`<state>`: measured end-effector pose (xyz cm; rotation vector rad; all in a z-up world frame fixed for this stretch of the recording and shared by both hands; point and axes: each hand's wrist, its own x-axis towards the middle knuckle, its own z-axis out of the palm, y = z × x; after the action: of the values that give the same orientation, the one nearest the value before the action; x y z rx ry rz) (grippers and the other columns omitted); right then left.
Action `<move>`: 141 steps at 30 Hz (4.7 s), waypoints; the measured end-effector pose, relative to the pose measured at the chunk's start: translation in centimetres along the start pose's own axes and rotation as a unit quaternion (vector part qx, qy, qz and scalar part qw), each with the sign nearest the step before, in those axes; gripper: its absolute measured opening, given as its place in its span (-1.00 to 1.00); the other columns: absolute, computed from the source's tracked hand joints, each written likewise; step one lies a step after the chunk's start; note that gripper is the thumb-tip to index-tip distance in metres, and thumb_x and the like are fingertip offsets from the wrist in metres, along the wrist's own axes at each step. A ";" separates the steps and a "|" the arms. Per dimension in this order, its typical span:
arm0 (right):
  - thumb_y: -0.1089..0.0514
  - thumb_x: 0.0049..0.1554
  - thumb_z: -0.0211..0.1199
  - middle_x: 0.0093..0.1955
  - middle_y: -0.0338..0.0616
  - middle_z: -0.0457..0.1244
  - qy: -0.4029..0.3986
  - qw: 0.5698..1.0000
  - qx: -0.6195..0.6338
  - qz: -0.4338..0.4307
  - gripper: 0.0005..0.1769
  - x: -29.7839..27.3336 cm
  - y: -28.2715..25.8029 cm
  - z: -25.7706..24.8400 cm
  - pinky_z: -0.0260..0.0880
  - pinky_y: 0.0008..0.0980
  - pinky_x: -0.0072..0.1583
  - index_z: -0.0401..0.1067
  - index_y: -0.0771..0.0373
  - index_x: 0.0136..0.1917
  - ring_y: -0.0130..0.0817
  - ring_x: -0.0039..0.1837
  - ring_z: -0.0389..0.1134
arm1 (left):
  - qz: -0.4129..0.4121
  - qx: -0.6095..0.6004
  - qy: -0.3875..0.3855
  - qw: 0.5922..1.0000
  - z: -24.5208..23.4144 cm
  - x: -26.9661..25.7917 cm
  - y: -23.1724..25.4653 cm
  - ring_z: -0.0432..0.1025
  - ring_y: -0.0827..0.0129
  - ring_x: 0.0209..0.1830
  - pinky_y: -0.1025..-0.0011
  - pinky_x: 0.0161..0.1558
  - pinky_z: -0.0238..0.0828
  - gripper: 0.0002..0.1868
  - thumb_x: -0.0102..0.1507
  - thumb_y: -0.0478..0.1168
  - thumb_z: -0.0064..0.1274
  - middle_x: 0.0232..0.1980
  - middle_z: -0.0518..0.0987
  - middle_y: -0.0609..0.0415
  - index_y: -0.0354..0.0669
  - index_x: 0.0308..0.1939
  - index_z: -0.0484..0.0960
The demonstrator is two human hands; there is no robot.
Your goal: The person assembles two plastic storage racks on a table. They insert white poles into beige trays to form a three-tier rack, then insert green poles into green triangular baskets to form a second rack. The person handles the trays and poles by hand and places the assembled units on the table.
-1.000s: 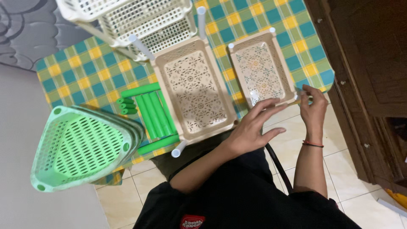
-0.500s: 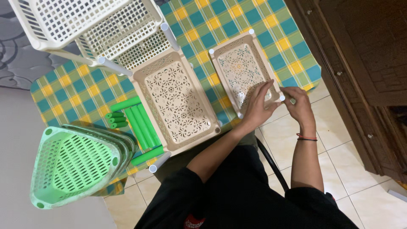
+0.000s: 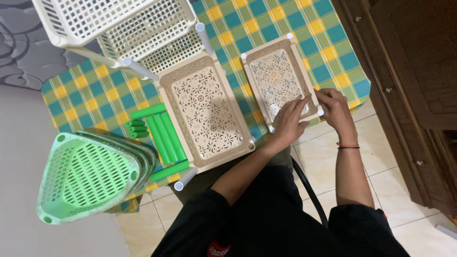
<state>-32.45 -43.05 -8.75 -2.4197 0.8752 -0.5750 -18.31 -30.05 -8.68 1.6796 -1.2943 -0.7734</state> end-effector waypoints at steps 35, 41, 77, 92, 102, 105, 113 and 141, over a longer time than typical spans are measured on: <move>0.52 0.34 0.29 0.03 0.10 0.41 0.067 0.964 0.250 -0.060 -0.89 1.0 -13.3 -11.3 0.38 -0.55 0.07 0.52 0.58 0.15 -0.40 0.03 0.43 | 0.144 0.014 0.199 0.969 -13.1 -3.3 12.0 0.52 0.24 0.17 0.33 0.21 0.56 -0.51 0.38 -0.28 0.16 0.41 0.42 0.01 0.08 0.40 0.50; 0.44 0.31 0.29 0.11 0.07 0.41 0.023 0.913 0.401 -0.068 -0.81 2.6 -17.3 -9.5 0.49 -0.46 0.19 0.49 0.52 0.20 -0.36 0.10 0.46 | 0.141 0.027 0.231 0.962 -16.4 -6.9 11.1 0.64 0.29 -0.07 0.38 -0.04 0.65 -0.69 0.37 -0.25 0.14 0.11 0.68 0.03 -0.12 0.21 0.61; 0.23 0.01 0.42 -0.02 -0.14 0.42 -0.241 0.903 0.204 -0.290 -0.68 4.5 -25.7 -7.0 0.44 -0.26 0.07 0.59 0.24 0.08 -0.26 0.02 0.47 | 0.042 -0.017 0.070 0.997 -20.1 -13.8 6.2 0.63 0.12 -0.09 0.26 0.01 0.55 -0.68 0.26 -0.15 0.24 -0.06 0.71 -0.05 -0.15 0.07 0.67; 0.16 -0.09 0.51 -0.10 -0.17 0.43 -0.155 0.938 0.129 -0.283 -0.67 3.2 -26.2 -6.4 0.40 -0.26 0.03 0.60 0.23 -0.03 -0.25 -0.01 0.46 | 0.103 0.028 0.110 0.988 -19.3 -14.1 5.7 0.61 0.13 -0.07 0.21 0.03 0.51 -0.74 0.24 -0.23 0.25 -0.08 0.70 -0.02 -0.19 -0.01 0.64; 0.20 -0.07 0.53 -0.12 -0.14 0.42 -0.131 0.947 0.143 -0.256 -0.71 2.4 -26.0 -5.8 0.40 -0.30 0.00 0.58 0.27 -0.06 -0.27 -0.03 0.47 | 0.061 0.053 0.089 0.993 -19.4 -14.1 6.6 0.63 0.12 -0.12 0.21 -0.02 0.57 -0.69 0.24 -0.21 0.28 -0.08 0.71 -0.06 -0.21 0.03 0.66; 0.19 -0.10 0.55 -0.04 -0.08 0.42 -0.142 0.951 0.151 -0.229 -0.63 1.8 -25.5 -5.3 0.45 -0.29 0.07 0.56 0.29 -0.03 -0.22 0.03 0.46 | 0.138 0.071 0.158 0.975 -19.1 -15.0 6.9 0.59 0.09 0.16 0.18 0.19 0.53 -0.47 0.25 -0.24 0.24 0.16 0.66 -0.13 -0.28 0.30 0.57; -0.22 -0.09 0.48 0.28 0.08 0.31 -0.200 0.908 0.292 -0.223 -0.16 1.8 -22.9 -3.8 0.31 -0.16 0.37 0.44 0.38 0.29 -0.10 0.38 0.32 | 0.224 0.069 0.165 0.958 -18.8 -21.1 5.5 0.61 0.23 0.02 0.32 0.01 0.58 -0.53 0.29 -0.20 0.31 0.28 0.62 -0.21 -0.31 0.23 0.58; 0.17 0.28 0.22 0.57 -0.01 0.14 -0.195 0.849 0.490 0.024 -0.27 18.6 -20.4 9.7 0.25 -0.27 0.46 0.07 0.32 0.63 -0.34 0.49 0.22 | -0.001 -0.122 0.321 0.939 -19.3 -24.6 -4.8 0.49 0.20 0.35 0.30 0.28 0.44 -0.59 0.28 -0.44 0.22 0.42 0.53 -0.16 -0.40 0.22 0.56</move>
<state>-4.64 -39.02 -0.52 -1.4736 0.3154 -0.3487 -6.27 -1.03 -5.12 1.5427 -0.7067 -0.3142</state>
